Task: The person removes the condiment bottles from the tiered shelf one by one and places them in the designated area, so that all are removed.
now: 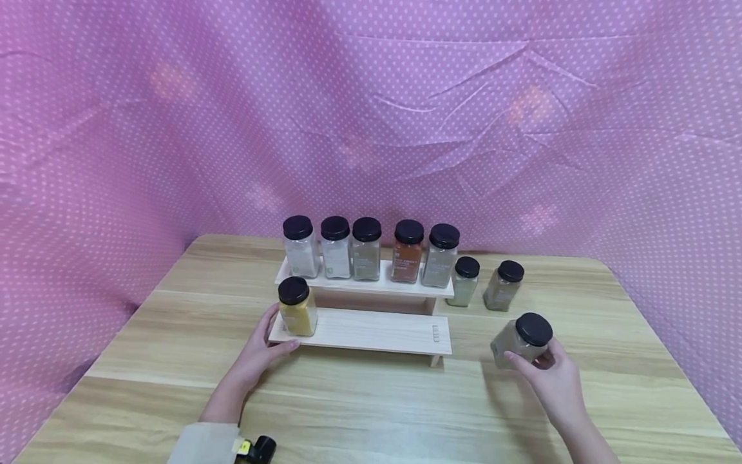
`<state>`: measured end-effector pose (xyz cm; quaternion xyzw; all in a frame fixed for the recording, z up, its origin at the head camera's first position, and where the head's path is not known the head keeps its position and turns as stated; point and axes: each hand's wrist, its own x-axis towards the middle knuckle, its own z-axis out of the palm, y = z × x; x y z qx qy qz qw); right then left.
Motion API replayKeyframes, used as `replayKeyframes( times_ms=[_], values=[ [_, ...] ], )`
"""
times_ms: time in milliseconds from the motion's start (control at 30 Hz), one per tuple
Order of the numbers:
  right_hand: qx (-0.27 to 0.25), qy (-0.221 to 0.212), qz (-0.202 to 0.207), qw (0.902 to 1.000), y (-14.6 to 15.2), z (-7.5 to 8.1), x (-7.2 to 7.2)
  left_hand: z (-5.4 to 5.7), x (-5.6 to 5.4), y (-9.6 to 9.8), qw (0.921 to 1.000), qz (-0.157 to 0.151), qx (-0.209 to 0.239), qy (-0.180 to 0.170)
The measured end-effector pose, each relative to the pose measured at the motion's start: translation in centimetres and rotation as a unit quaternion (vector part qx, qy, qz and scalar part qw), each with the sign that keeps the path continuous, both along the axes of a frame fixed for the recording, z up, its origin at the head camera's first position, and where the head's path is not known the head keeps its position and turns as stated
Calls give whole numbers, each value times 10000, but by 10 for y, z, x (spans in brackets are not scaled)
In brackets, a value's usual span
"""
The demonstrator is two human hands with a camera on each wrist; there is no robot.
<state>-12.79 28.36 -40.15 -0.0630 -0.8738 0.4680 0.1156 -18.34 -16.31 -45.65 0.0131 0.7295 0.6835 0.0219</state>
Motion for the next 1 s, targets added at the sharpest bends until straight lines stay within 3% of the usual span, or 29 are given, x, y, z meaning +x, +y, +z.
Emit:
replayKeyframes(
  times_ms=[267, 467, 633, 800, 1000],
  values=[
    [24, -77, 291, 9995, 23, -4, -16, 0, 0, 0, 10000, -13, -30, -8],
    [123, -213, 65, 9997, 40, -10, -29, 0, 0, 0, 10000, -13, -54, 5],
    [56, -510, -240, 9984, 66, -33, -51, 0, 1, 0, 10000, -6, -31, 4],
    [146, -328, -330, 9988, 97, -65, -79, 0, 1, 0, 10000, 15, -20, 9],
    [-74, -314, -267, 9991, 104, -66, -96, 1, 1, 0, 10000, -9, 16, 14]
  ],
)
